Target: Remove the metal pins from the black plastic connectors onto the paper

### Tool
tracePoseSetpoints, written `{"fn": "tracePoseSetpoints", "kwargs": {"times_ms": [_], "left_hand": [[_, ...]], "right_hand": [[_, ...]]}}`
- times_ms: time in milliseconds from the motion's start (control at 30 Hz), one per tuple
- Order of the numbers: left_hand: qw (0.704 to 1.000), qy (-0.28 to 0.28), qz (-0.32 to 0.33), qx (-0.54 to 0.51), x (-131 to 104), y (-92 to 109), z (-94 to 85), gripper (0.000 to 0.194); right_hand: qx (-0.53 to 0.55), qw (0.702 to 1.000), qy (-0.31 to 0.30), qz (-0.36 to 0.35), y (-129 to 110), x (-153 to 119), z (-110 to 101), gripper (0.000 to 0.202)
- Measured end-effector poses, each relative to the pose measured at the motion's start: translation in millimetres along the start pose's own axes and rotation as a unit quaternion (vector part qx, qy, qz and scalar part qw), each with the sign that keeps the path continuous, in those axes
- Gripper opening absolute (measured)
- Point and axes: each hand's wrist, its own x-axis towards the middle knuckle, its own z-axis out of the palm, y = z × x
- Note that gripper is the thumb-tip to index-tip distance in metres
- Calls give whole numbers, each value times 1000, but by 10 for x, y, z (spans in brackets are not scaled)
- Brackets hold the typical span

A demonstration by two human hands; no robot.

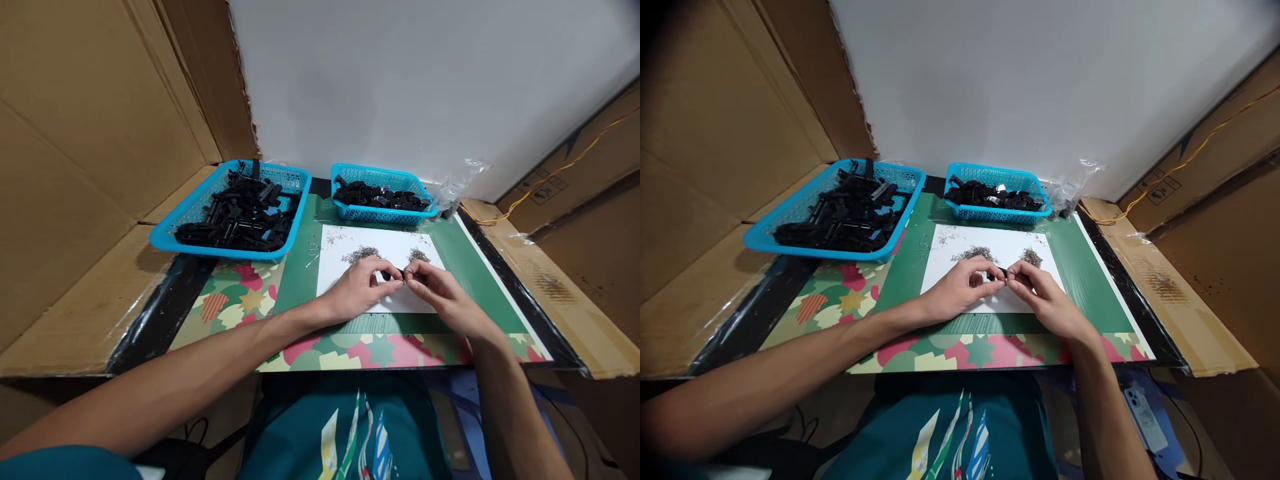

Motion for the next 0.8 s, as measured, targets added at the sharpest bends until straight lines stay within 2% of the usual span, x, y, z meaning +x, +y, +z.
{"fn": "tracePoseSetpoints", "kwargs": {"times_ms": [200,433,600,800], "left_hand": [[1000,1,-3,0,10,-15,-6,25],[1000,2,0,-14,15,-23,-16,21],[999,-10,-15,-39,21,20,-33,23],[1000,-12,-7,10,16,44,-60,33]], "right_hand": [[-26,999,34,-1,-25,-9,77,32],[-144,978,118,-94,-63,-51,85,16],[-217,955,127,-158,-72,-24,48,11],[-231,950,144,-154,-110,-12,31,14]]}}
